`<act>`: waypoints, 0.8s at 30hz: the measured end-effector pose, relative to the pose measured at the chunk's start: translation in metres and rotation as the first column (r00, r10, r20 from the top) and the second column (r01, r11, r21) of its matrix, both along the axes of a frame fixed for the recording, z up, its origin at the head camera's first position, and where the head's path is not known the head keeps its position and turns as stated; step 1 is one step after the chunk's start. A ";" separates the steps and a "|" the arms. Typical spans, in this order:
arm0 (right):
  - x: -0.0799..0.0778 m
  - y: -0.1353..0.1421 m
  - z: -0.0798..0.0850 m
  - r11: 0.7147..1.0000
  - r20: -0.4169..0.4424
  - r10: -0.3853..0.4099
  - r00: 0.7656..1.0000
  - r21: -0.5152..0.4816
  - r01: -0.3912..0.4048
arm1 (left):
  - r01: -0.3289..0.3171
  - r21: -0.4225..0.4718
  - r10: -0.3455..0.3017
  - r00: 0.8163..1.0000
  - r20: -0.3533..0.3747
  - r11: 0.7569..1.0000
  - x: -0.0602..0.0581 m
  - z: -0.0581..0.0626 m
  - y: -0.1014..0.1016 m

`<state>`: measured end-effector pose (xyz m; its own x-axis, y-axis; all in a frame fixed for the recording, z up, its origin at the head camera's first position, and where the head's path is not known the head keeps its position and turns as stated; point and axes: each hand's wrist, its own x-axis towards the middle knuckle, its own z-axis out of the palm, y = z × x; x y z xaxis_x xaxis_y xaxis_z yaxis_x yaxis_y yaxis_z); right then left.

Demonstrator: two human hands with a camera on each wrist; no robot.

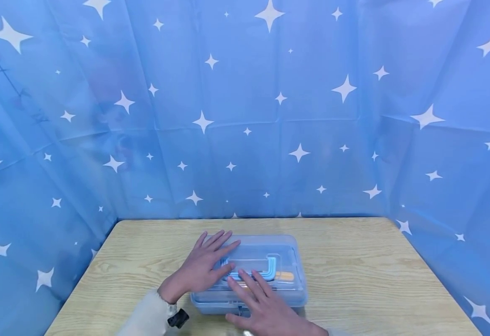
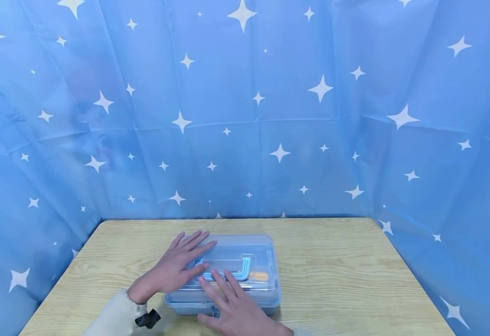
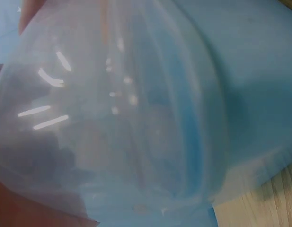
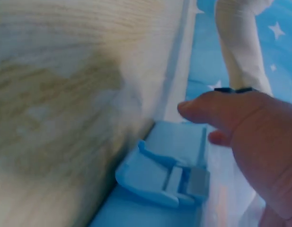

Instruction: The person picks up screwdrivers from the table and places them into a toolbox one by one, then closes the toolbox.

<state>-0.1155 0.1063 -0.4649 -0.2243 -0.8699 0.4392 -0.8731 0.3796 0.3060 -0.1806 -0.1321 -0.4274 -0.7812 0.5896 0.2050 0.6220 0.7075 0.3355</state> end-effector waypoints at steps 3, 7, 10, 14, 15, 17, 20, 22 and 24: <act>0.002 -0.002 -0.006 0.999 -0.017 -0.049 0.999 0.002 0.049 | 0.004 -0.007 -0.004 1.000 -0.009 1.000 0.000 0.000 0.000; 0.003 -0.006 -0.013 0.993 -0.075 -0.114 0.991 0.026 0.116 | 0.014 -0.006 -0.015 1.000 -0.025 1.000 -0.001 -0.001 -0.001; 0.003 -0.008 -0.015 0.987 -0.128 -0.149 0.981 0.034 0.154 | 0.016 -0.002 -0.016 0.999 -0.033 1.000 -0.001 -0.001 -0.001; 0.003 -0.009 -0.016 0.984 -0.140 -0.169 0.976 0.040 0.176 | 0.017 0.002 -0.017 0.999 -0.033 1.000 -0.002 -0.001 -0.002; 0.003 -0.009 -0.017 0.983 -0.137 -0.170 0.976 0.039 0.177 | 0.017 0.004 -0.017 0.999 -0.031 1.000 -0.002 -0.001 -0.002; 0.004 -0.010 -0.017 0.984 -0.131 -0.170 0.977 0.034 0.176 | 0.020 0.008 -0.019 0.999 -0.027 1.000 -0.001 -0.001 -0.002; 0.004 -0.011 -0.018 0.985 -0.143 -0.170 0.975 0.013 0.174 | 0.020 0.016 -0.020 1.000 -0.019 1.000 -0.001 -0.002 -0.003; 0.004 -0.012 -0.020 0.985 -0.164 -0.169 0.972 -0.013 0.170 | 0.021 0.021 -0.020 1.000 -0.017 1.000 -0.001 -0.002 -0.003; 0.004 -0.013 -0.021 0.985 -0.187 -0.171 0.967 -0.041 0.166 | 0.021 0.023 -0.021 1.000 -0.017 1.000 -0.001 -0.002 -0.003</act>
